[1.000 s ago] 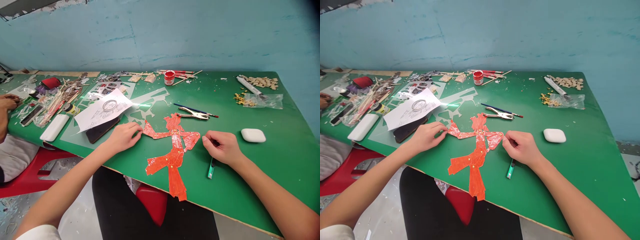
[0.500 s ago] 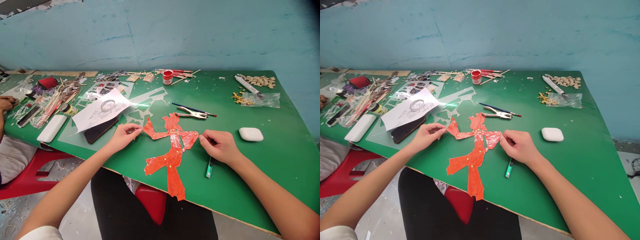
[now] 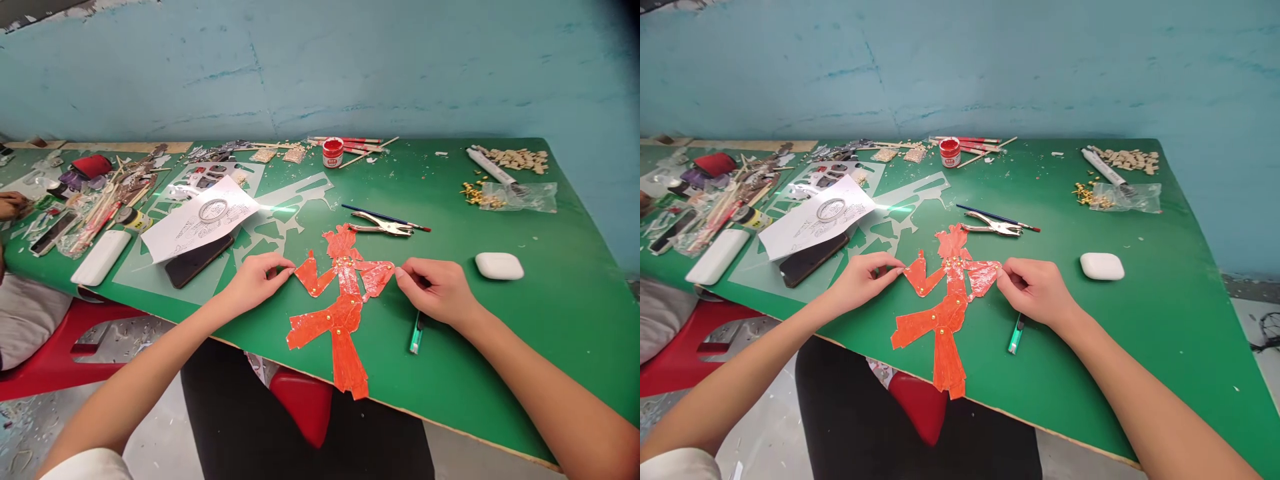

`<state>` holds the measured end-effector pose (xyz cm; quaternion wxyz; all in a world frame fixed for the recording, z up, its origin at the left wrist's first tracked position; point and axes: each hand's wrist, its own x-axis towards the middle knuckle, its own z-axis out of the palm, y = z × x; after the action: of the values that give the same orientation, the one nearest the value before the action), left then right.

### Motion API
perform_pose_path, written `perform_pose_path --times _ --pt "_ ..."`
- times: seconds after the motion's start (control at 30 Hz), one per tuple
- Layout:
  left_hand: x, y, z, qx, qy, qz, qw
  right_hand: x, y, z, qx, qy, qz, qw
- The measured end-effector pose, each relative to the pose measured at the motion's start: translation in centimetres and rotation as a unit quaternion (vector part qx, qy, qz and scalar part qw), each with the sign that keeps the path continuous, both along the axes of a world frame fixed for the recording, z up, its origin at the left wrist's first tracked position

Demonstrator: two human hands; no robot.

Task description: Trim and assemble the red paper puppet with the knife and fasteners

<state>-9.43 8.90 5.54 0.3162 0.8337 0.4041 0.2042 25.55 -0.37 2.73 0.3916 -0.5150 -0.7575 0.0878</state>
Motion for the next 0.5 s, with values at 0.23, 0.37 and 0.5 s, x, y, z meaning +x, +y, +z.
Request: perform_pose_path --times 0.23,0.37,0.5 --pt "-2.3 -0.7 1.1 0.114 0.065 -0.018 0.991 0.0 0.0 0.1 0.001 0.013 0.004 1.0" --pt "-3.5 -3.2 1.9 0.18 0.074 0.011 0.981 -0.2 0.1 0.2 -0.024 0.055 -0.013 0.998" --pt "-3.3 -7.6 1.8 0.229 0.046 -0.007 0.972 -0.1 0.2 -0.1 -0.042 0.085 -0.039 0.995"
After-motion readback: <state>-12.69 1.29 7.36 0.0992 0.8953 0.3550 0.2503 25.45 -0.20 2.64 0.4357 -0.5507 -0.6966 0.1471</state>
